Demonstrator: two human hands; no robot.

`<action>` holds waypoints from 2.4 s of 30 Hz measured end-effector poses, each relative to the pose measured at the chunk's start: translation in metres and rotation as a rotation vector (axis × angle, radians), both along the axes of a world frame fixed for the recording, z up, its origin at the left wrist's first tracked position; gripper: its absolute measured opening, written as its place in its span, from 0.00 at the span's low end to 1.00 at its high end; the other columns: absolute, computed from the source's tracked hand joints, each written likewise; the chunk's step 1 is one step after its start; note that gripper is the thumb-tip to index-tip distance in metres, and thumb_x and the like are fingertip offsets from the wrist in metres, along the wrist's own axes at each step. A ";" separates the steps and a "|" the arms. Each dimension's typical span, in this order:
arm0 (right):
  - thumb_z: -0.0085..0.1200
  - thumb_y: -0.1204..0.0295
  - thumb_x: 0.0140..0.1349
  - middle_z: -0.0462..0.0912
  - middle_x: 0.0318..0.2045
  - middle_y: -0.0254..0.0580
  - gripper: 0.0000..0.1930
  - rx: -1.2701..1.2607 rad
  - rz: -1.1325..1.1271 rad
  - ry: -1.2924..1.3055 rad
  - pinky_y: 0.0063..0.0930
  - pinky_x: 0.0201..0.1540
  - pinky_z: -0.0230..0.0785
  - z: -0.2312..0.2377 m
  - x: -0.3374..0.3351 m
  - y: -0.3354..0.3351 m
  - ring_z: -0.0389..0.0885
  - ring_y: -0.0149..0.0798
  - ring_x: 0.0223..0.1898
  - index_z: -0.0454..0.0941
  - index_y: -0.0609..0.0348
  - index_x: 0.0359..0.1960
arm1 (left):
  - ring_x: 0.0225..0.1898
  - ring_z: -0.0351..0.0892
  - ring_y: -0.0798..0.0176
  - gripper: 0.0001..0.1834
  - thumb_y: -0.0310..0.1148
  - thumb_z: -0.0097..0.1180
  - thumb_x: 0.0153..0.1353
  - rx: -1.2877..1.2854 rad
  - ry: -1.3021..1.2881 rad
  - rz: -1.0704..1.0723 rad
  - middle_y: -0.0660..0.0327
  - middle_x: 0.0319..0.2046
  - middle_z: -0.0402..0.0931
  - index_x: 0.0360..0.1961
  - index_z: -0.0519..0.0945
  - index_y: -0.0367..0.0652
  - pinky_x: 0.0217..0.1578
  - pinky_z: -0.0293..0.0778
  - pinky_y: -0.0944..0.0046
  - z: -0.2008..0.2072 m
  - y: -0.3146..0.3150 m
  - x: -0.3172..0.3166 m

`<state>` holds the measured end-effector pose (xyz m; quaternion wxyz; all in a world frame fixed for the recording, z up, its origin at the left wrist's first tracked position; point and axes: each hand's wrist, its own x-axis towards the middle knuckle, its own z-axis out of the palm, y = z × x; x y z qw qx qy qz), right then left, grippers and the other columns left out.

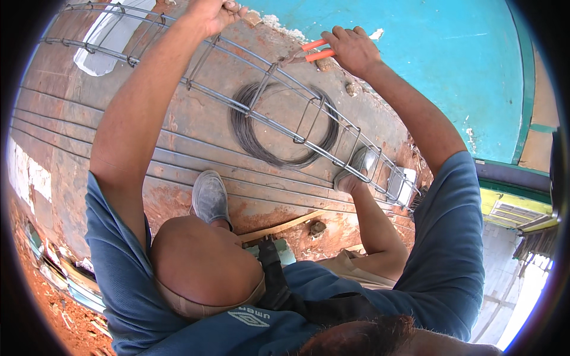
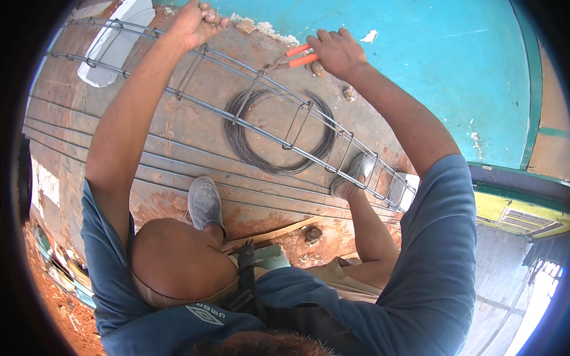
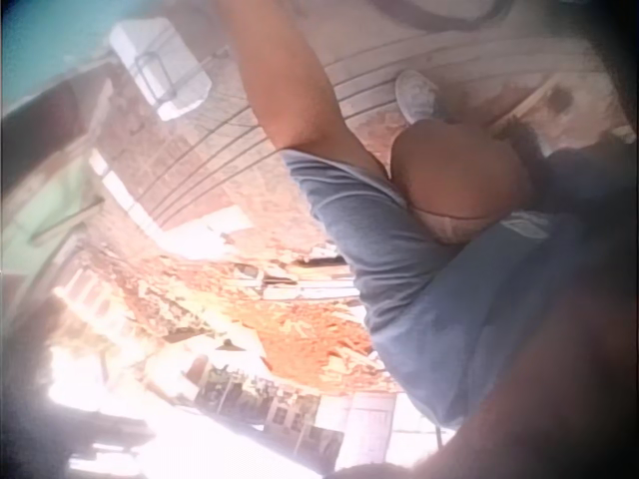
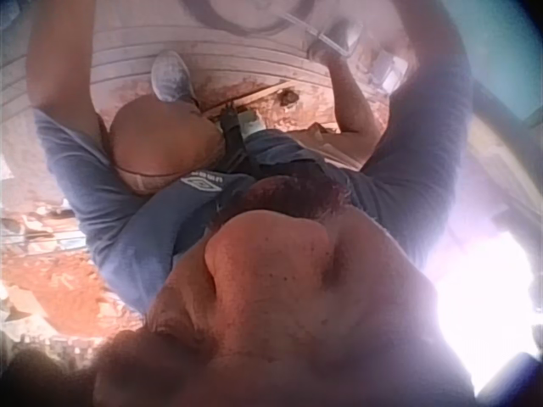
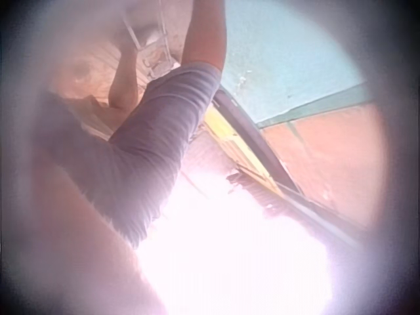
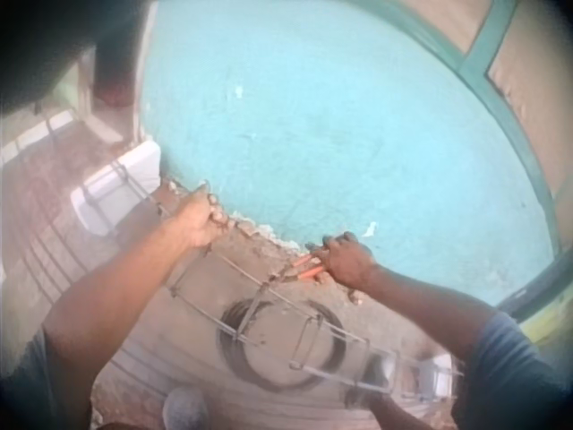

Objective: The person ties a rebar cage using wire and pliers. They wrap wire around intersecting bars, twist it with pliers, and trim excess wire repeatedly along the cage.

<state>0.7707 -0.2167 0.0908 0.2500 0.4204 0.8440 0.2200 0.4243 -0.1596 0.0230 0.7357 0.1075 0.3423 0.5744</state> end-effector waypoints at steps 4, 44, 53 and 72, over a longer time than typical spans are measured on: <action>0.68 0.55 0.68 0.89 0.52 0.38 0.20 0.043 0.080 -0.066 0.44 0.67 0.70 0.018 -0.022 -0.003 0.86 0.41 0.54 0.86 0.53 0.53 | 0.27 0.61 0.61 0.27 0.54 0.34 0.88 0.002 -0.035 0.069 0.64 0.22 0.60 0.31 0.67 0.53 0.59 0.74 0.38 0.010 0.002 0.009; 0.71 0.54 0.63 0.86 0.45 0.45 0.44 -0.343 -0.221 0.156 0.48 0.50 0.83 -0.018 0.026 -0.046 0.88 0.48 0.47 0.63 0.53 0.77 | 0.20 0.58 0.68 0.16 0.54 0.58 0.77 0.029 0.109 0.146 0.71 0.26 0.63 0.40 0.73 0.56 0.29 0.66 0.60 -0.016 -0.015 -0.036; 0.60 0.65 0.67 0.83 0.55 0.41 0.28 0.112 0.348 0.038 0.47 0.69 0.71 0.020 0.001 -0.011 0.81 0.46 0.60 0.74 0.49 0.70 | 0.23 0.61 0.67 0.15 0.54 0.51 0.81 0.022 0.109 0.178 0.69 0.30 0.65 0.49 0.73 0.56 0.34 0.74 0.55 -0.006 -0.031 -0.027; 0.56 0.48 0.75 0.91 0.47 0.45 0.22 -0.111 -0.262 0.035 0.49 0.56 0.83 0.015 -0.025 -0.009 0.91 0.50 0.51 0.83 0.52 0.56 | 0.24 0.62 0.66 0.17 0.55 0.46 0.83 0.156 0.043 0.195 0.67 0.25 0.61 0.45 0.73 0.54 0.30 0.75 0.55 -0.029 -0.008 -0.029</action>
